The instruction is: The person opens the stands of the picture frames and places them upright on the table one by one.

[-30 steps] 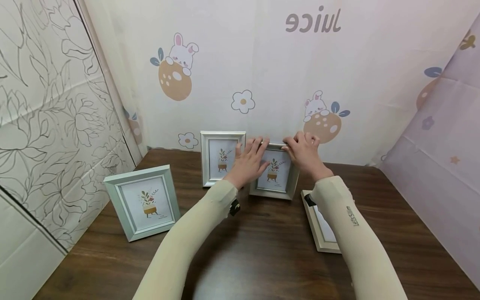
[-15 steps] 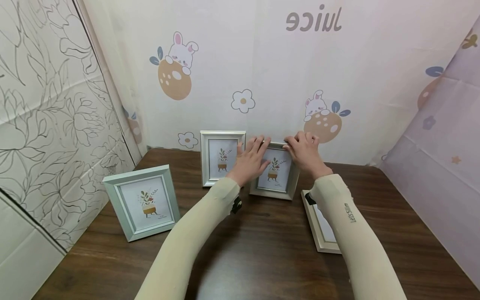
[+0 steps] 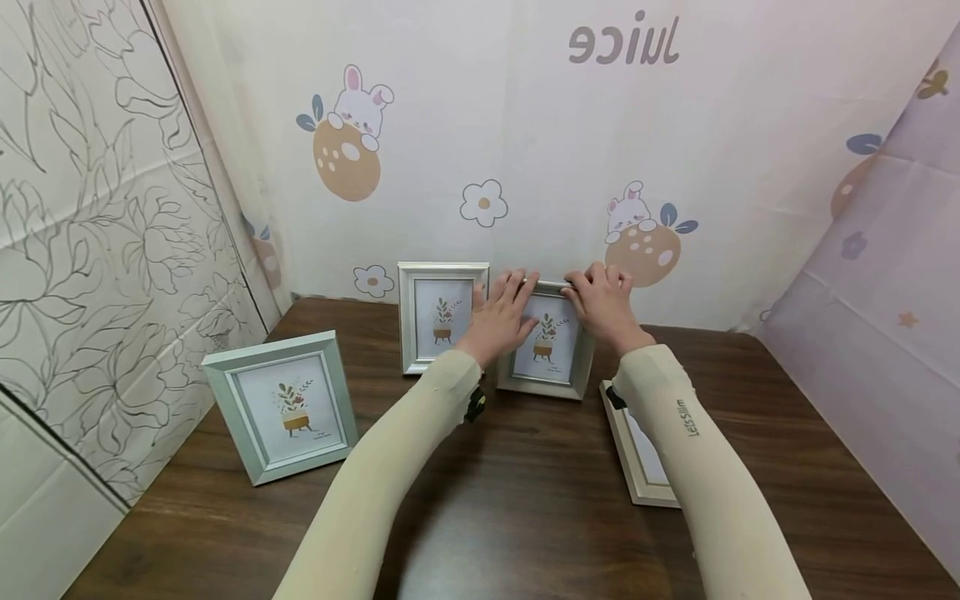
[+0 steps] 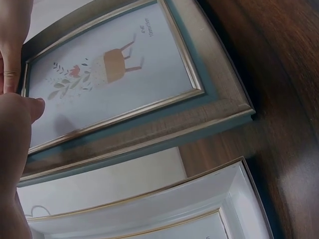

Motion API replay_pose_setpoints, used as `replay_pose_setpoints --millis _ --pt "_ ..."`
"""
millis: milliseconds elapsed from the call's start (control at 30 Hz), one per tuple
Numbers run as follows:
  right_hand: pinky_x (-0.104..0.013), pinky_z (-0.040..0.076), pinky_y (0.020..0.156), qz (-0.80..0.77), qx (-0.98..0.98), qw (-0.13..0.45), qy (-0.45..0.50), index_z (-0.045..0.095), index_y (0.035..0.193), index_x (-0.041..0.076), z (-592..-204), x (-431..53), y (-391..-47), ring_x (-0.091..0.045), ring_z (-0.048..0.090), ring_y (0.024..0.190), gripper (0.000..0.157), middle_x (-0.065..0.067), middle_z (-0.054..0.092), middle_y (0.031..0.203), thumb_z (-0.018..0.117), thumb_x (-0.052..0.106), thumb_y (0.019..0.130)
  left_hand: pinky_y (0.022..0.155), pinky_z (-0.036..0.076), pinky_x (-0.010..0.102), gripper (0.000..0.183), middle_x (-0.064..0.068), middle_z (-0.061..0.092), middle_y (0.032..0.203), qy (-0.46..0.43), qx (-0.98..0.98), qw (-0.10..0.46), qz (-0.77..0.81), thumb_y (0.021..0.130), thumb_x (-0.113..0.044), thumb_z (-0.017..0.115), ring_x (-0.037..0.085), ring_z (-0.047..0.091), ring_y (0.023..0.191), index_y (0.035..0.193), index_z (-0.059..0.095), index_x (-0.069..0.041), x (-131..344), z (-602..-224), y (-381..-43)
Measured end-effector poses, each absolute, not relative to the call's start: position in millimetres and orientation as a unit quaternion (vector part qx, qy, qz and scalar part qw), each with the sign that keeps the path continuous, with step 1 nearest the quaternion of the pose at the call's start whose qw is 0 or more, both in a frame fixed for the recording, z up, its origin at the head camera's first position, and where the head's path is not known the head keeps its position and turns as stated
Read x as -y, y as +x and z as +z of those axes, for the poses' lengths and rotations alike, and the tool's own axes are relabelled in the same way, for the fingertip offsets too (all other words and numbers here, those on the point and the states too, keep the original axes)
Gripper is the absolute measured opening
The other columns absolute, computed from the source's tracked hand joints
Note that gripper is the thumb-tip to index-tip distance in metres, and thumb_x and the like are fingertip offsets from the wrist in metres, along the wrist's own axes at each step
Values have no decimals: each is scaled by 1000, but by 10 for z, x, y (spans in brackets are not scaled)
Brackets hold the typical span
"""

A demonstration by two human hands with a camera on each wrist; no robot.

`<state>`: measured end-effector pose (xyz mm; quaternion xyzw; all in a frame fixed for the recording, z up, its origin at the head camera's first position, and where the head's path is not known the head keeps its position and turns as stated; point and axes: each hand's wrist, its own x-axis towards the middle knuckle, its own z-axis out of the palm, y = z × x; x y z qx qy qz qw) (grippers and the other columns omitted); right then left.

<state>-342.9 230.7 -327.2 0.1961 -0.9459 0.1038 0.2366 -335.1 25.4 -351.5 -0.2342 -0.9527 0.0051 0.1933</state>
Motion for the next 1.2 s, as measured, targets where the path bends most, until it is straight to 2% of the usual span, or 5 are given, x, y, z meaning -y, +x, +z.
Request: replay_pose_setpoints --millis 400,567,800,1033,1200 --pt "-62 15 98 116 950 223 184 57 128 6 -3254 -2298 -3417 -39 34 103 32 -19 46 109 49 27 105 110 12 53 76 4 14 163 -236 950 202 14 103 -53 41 23 9 147 161 6 -20 -260 -3517 -3368" --pt "-63 14 99 114 955 202 187 53 136 8 -3244 -2333 -3385 -41 35 112 38 -20 48 121 47 30 106 111 11 53 77 6 9 165 -236 952 195 24 103 -55 39 24 8 148 161 3 -19 -255 -3494 -3327" --pt "-64 15 99 127 953 204 185 44 143 5 -3285 -2484 -3310 -48 29 128 48 -29 39 139 51 31 104 113 14 56 82 10 7 165 -250 947 200 11 102 -54 43 28 7 149 161 1 -15 -226 -3505 -3205" --pt "-66 14 99 139 949 216 183 42 144 2 -3330 -2703 -3230 -50 27 129 50 -31 35 141 53 28 103 112 15 58 87 13 6 163 -275 939 205 -16 100 -53 49 31 7 148 160 -1 -13 -159 -3588 -3067" --pt "-67 12 100 129 952 207 183 40 145 1 -3335 -2870 -3137 -50 27 129 52 -31 35 140 54 26 102 112 17 58 86 13 5 164 -295 935 197 -11 101 -53 47 30 7 148 160 -1 -14 -154 -3657 -2961"
